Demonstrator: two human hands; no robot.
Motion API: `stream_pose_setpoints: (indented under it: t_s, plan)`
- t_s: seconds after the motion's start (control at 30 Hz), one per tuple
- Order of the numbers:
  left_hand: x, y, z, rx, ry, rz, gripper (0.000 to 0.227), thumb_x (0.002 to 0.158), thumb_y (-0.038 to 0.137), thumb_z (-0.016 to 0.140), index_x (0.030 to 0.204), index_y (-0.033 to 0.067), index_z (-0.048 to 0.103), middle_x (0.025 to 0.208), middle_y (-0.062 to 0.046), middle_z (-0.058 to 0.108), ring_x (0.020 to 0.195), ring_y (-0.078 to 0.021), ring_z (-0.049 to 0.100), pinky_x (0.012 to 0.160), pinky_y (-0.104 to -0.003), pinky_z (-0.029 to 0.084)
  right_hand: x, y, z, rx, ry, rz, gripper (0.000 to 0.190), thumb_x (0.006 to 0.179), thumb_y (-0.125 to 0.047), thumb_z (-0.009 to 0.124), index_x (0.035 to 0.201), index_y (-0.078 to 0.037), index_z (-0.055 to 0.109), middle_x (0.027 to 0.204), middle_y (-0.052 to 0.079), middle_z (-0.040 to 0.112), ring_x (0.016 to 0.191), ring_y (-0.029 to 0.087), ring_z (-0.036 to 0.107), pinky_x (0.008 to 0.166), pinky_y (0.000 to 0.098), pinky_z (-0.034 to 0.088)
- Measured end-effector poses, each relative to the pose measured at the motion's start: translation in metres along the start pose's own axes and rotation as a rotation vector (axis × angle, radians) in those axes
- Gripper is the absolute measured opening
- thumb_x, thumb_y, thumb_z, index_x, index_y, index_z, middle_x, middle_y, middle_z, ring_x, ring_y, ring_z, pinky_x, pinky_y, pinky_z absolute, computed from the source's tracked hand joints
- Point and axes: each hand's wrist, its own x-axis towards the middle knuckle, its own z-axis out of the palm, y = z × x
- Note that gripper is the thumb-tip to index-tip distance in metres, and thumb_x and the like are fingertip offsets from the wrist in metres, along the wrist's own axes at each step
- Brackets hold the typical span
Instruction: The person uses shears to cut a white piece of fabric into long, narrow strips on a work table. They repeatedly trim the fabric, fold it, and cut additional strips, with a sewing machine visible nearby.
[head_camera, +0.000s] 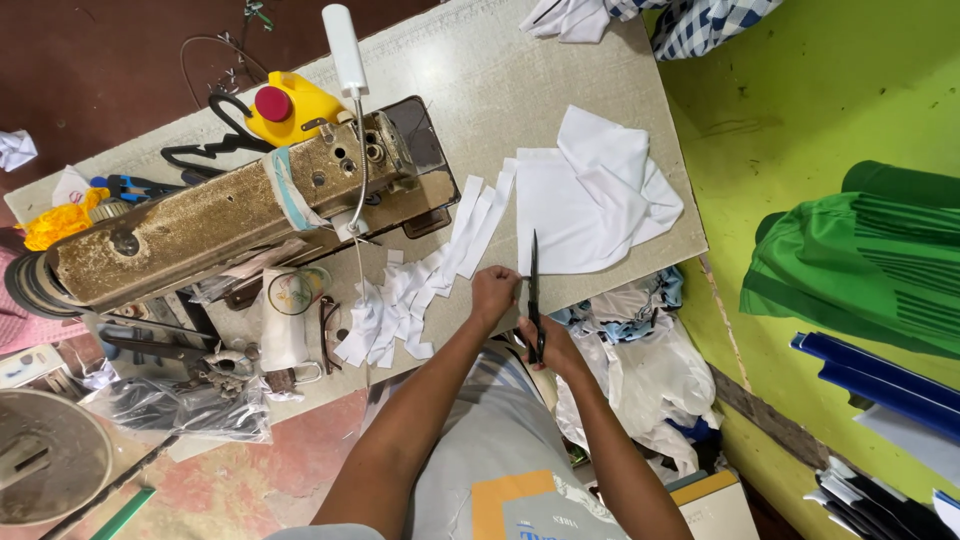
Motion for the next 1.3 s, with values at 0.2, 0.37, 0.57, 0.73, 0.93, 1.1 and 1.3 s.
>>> stream_pose_setpoints:
  t_s: [0.2,0.37,0.57,0.73,0.93,1.1,1.3]
  plan:
    - [0.007,-0.008,0.0,0.043,0.002,-0.006,0.02,0.087,0.02,0.071,0.087,-0.0001,0.076,0.053,-0.012,0.063,0.045,-0.0183,0.066,0.05,-0.03,0.054,0.005,-0.021,0.0,-0.017,-0.005,-0.037,0.062,0.094,-0.066,0.064,0.089,-0.004,0.062,0.068,0.016,0.07,0.064,0.022,0.074,0.046,0.026,0.061]
    - [0.007,-0.008,0.001,0.054,0.01,-0.017,0.021,0.086,0.021,0.071,0.087,0.0012,0.076,0.052,-0.012,0.063,0.046,-0.0193,0.067,0.051,-0.03,0.054,0.001,-0.029,0.002,-0.022,0.052,-0.036,0.056,0.097,-0.058,0.065,0.084,-0.004,0.062,0.063,0.015,0.067,0.056,0.021,0.073,0.038,0.0243,0.057]
    - [0.007,-0.004,0.0,0.066,0.009,-0.012,0.02,0.085,0.021,0.071,0.086,0.0021,0.077,0.052,-0.013,0.063,0.046,-0.0199,0.068,0.052,-0.03,0.054,0.009,-0.024,-0.003,0.013,0.055,-0.013,0.054,0.096,-0.055,0.066,0.085,-0.003,0.062,0.063,0.016,0.067,0.054,0.021,0.072,0.037,0.0245,0.056]
    - [0.002,0.001,-0.001,0.053,0.001,-0.015,0.02,0.086,0.02,0.07,0.086,0.0013,0.077,0.053,-0.012,0.065,0.047,-0.0181,0.067,0.053,-0.028,0.054,0.012,-0.049,-0.006,-0.013,0.0,0.037,0.063,0.094,-0.064,0.064,0.094,-0.001,0.06,0.069,0.021,0.069,0.062,0.024,0.074,0.047,0.0274,0.063]
    - [0.009,-0.008,0.0,0.052,-0.004,-0.011,0.02,0.086,0.022,0.069,0.085,0.004,0.077,0.049,-0.01,0.064,0.044,-0.0175,0.066,0.054,-0.028,0.053,0.021,-0.052,-0.008,-0.011,0.037,0.04,0.059,0.095,-0.059,0.065,0.102,-0.001,0.062,0.071,0.019,0.067,0.065,0.026,0.075,0.048,0.0297,0.066]
    - [0.014,-0.015,0.001,0.043,-0.022,-0.001,0.019,0.087,0.018,0.068,0.086,0.0015,0.076,0.053,-0.013,0.066,0.045,-0.0191,0.067,0.051,-0.028,0.054,0.031,-0.04,-0.011,-0.017,0.07,-0.016,0.056,0.096,-0.057,0.067,0.085,-0.003,0.062,0.063,0.019,0.067,0.056,0.024,0.073,0.039,0.0269,0.061]
    - [0.01,-0.01,-0.001,0.052,-0.021,-0.011,0.019,0.089,0.014,0.063,0.086,-0.0011,0.075,0.051,-0.012,0.064,0.044,-0.0191,0.066,0.051,-0.03,0.055,0.023,-0.07,-0.01,0.003,0.025,-0.015,0.064,0.092,-0.065,0.068,0.089,-0.002,0.059,0.068,0.02,0.066,0.063,0.028,0.074,0.045,0.0307,0.064]
